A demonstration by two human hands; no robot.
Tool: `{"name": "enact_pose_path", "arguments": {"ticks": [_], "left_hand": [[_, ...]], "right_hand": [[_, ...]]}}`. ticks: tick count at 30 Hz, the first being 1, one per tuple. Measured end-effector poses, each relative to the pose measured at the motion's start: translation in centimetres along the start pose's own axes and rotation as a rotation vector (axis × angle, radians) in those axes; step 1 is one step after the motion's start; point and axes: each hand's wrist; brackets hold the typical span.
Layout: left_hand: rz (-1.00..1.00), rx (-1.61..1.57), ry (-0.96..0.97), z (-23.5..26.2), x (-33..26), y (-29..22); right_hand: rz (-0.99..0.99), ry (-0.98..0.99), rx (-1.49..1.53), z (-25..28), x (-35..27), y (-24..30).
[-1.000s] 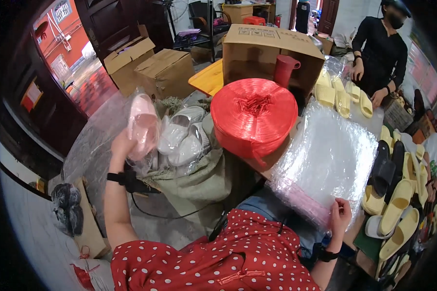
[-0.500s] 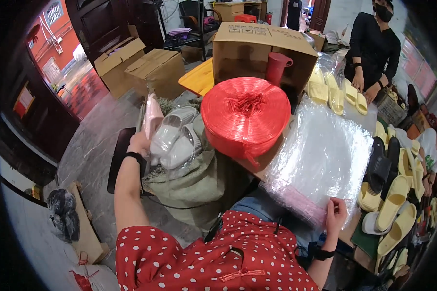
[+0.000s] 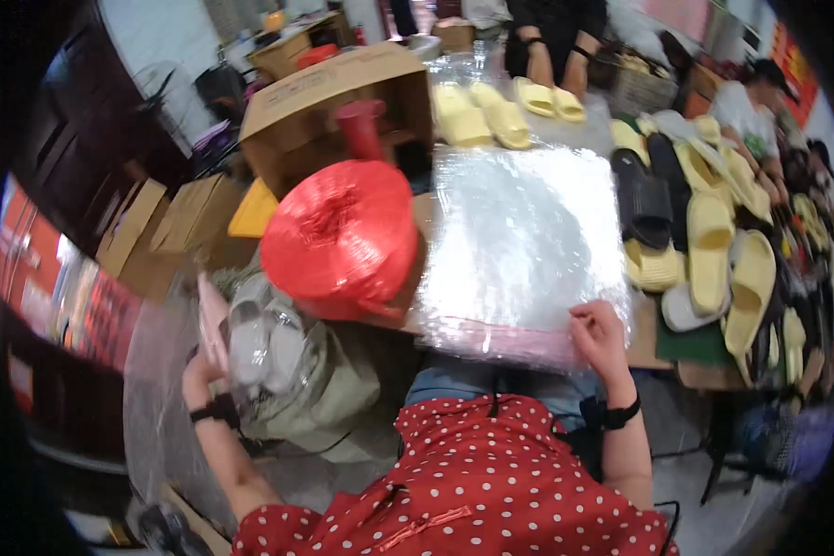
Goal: The recorder gathers different colored sandals, places them on a plastic sheet, and then puts the items into a large burlap sack for packaging.
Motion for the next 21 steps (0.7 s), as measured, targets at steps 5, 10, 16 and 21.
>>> {"name": "enact_pose_path", "arguments": {"ticks": [5,10,16,21], "left_hand": [[-0.464,0.023,-0.622,6.3,-19.2,-26.8],[-1.475,0.038,-0.248,4.3,-24.3,-41.2],[-1.675,0.196,-0.197,-3.7,-21.3,-51.9],[-1.514,0.217,-0.147,-8.5,-18.3,-55.1]], "right_hand": [[0.178,-0.067,-0.160,2.6,-0.6,0.5],[0.106,-0.221,-0.167,4.9,-0.9,0.6],[-0.060,-0.503,-0.432,11.8,-1.4,-1.6],[-0.247,-0.755,-0.768,18.6,-2.5,-6.0]]}}
Point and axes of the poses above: each hand's wrist, its own x-axis towards the middle knuckle, its own z-axis out of the back of the hand, y = z × x, and after that the axes turned 13 degrees about y, right-handed
